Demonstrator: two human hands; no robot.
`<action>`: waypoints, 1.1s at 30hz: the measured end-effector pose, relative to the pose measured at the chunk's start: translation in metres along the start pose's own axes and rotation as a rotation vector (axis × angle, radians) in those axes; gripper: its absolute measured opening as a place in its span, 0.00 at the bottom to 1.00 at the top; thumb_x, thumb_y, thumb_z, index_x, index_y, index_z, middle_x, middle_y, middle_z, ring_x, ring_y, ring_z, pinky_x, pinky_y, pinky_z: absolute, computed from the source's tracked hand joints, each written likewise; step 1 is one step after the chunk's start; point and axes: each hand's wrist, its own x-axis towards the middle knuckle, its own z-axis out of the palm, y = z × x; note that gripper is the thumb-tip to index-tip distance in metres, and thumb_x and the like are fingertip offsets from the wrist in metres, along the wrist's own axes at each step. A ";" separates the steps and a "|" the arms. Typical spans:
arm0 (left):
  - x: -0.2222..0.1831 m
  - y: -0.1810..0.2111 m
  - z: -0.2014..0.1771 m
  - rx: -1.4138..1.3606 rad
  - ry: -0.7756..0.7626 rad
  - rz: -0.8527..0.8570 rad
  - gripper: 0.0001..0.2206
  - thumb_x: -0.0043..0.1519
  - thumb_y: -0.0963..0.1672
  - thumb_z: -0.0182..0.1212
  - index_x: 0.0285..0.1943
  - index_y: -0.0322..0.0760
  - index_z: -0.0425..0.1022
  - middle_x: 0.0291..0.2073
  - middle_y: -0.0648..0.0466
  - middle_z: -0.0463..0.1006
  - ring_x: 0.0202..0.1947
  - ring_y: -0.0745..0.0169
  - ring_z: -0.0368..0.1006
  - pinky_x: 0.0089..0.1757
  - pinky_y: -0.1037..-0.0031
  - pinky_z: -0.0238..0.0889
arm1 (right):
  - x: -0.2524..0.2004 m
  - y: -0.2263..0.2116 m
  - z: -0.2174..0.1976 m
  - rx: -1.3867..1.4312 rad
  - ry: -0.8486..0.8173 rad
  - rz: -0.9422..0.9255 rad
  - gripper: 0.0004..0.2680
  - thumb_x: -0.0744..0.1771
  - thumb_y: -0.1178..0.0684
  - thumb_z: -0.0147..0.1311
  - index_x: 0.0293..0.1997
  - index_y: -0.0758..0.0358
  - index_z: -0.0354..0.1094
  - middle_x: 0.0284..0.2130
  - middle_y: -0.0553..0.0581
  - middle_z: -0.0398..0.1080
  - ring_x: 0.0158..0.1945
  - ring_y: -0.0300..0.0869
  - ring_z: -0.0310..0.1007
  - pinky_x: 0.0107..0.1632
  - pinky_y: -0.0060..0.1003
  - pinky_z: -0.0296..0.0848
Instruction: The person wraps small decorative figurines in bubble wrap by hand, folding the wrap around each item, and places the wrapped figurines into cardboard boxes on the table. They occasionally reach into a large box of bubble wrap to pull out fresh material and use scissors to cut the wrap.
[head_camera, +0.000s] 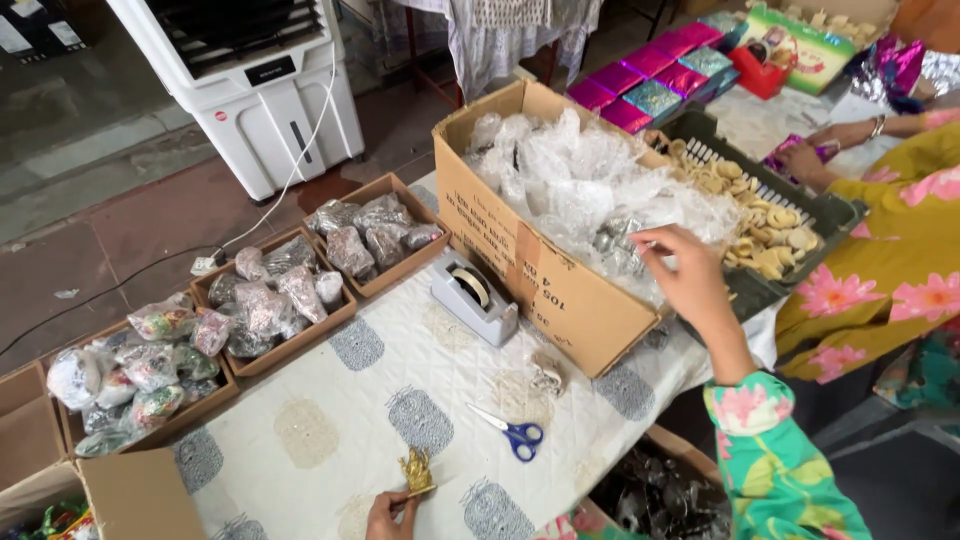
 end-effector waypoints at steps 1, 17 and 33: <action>0.007 -0.015 0.008 -0.002 -0.021 -0.014 0.10 0.49 0.40 0.75 0.32 0.31 0.76 0.30 0.47 0.85 0.29 0.60 0.82 0.36 0.68 0.73 | 0.009 0.007 0.005 0.030 -0.090 -0.051 0.08 0.67 0.61 0.56 0.51 0.61 0.75 0.40 0.56 0.75 0.42 0.40 0.78 0.45 0.33 0.77; 0.043 -0.075 0.046 -0.130 0.121 0.179 0.10 0.46 0.39 0.77 0.24 0.34 0.75 0.18 0.48 0.81 0.18 0.62 0.78 0.25 0.74 0.71 | 0.055 0.075 0.090 -0.453 -0.315 -0.349 0.25 0.57 0.63 0.57 0.61 0.54 0.71 0.59 0.62 0.69 0.55 0.58 0.70 0.51 0.49 0.70; 0.004 -0.009 -0.004 0.014 -0.076 0.119 0.08 0.48 0.39 0.75 0.32 0.33 0.79 0.27 0.49 0.81 0.27 0.61 0.81 0.31 0.71 0.73 | 0.050 0.040 0.074 -0.205 0.399 -0.153 0.09 0.66 0.67 0.57 0.48 0.64 0.75 0.41 0.59 0.76 0.39 0.50 0.72 0.44 0.42 0.70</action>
